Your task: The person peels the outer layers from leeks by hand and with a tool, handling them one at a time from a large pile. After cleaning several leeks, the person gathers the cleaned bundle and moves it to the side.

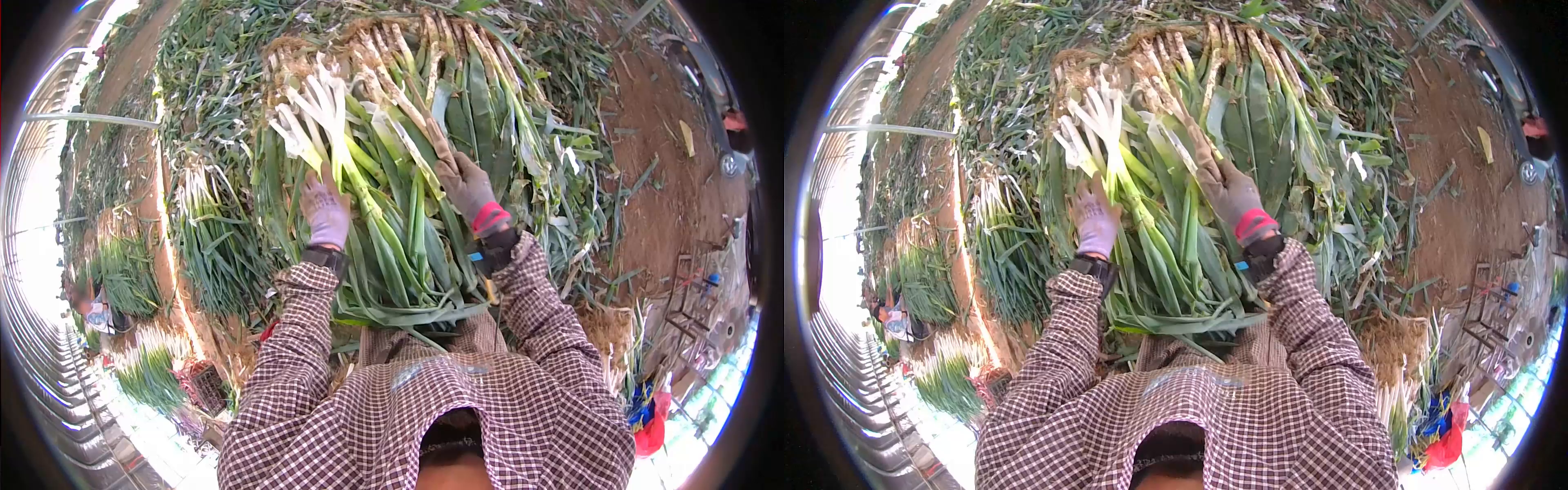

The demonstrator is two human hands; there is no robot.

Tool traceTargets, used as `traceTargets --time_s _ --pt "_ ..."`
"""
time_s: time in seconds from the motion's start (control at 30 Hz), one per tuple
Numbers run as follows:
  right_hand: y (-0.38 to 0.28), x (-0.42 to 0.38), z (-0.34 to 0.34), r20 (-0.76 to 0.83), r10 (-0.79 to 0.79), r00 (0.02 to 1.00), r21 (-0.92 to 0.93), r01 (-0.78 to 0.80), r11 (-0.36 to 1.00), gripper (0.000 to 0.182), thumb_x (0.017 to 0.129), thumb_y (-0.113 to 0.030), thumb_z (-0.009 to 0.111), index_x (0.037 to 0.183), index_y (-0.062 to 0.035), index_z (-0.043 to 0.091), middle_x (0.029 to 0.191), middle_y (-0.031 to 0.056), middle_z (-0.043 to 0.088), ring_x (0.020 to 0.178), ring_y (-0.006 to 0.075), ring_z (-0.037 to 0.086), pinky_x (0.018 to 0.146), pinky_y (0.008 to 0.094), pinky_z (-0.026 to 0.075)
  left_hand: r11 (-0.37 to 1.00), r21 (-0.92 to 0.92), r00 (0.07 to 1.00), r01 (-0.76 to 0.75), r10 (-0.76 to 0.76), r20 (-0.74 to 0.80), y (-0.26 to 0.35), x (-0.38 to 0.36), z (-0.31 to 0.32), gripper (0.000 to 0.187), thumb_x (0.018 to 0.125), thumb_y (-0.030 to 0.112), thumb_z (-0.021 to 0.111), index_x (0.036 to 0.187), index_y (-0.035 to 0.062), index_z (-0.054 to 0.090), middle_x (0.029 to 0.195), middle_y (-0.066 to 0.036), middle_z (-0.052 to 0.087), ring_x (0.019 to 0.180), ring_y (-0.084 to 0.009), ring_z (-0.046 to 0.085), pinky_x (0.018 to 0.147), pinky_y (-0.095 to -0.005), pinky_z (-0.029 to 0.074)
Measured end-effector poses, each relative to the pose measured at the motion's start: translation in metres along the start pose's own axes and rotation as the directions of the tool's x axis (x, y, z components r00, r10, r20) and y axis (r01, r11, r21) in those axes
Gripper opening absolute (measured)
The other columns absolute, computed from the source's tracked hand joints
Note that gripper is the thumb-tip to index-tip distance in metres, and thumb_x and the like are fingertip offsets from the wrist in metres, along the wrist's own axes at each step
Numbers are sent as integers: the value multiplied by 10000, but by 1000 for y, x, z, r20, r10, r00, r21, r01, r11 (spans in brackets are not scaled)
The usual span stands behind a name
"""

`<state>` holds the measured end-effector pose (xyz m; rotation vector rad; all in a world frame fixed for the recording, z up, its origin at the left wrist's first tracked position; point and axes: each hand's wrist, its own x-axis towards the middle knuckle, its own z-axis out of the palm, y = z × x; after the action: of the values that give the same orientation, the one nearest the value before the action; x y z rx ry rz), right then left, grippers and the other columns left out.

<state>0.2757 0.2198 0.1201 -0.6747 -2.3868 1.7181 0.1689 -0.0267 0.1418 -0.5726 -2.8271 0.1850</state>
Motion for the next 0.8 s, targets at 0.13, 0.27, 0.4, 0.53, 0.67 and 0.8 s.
traceTargets --time_s 0.13,0.27,0.4,0.53,0.67,0.8 --pt "17 -48 -49 8 17 1000 -286 -15 958 339 895 -384 609 933 -56 538 747 249 586 736 466 591 607 457 457 822 -533 736 202 232 636 55 39 -3 373 929 367 578 1028 12 632 843 -151 666 797 -274 662 759 -401 519" --pt "67 -98 -79 -21 98 995 -308 -100 946 325 892 -379 616 947 -69 537 753 246 596 737 470 598 604 471 457 450 -457 348 768 305 886 194 8 72 542 865 458 639 1101 -29 623 1029 -184 681 871 -276 684 836 -418 521" --pt "53 -132 -105 -27 214 977 -311 -211 927 344 892 -395 623 986 -71 552 755 235 616 748 458 620 607 493 461 384 -321 408 865 -169 897 265 -18 99 936 702 468 799 1326 -109 406 1270 -289 550 1103 -377 613 919 -398 507" --pt "43 -150 -117 -29 235 972 -363 -229 903 343 883 -399 643 941 -70 562 711 224 604 718 449 620 589 473 470 320 -384 439 866 -123 890 258 -27 97 630 776 287 685 1244 -74 467 1098 -278 636 988 -404 652 872 -449 525" --pt "28 -152 -128 76 170 983 -370 -130 920 358 871 -427 649 922 -83 564 697 205 603 704 431 621 584 483 468 99 -741 748 664 -62 661 214 -42 62 377 837 218 704 1095 -42 614 895 -130 685 736 -198 643 667 -349 518" --pt "1 -140 -114 204 164 965 -474 -49 879 385 867 -470 640 926 -95 579 706 210 613 703 418 631 588 491 474 192 -691 713 697 -76 697 177 -31 27 363 825 241 725 1062 -15 626 840 -130 681 746 -223 651 675 -356 505"
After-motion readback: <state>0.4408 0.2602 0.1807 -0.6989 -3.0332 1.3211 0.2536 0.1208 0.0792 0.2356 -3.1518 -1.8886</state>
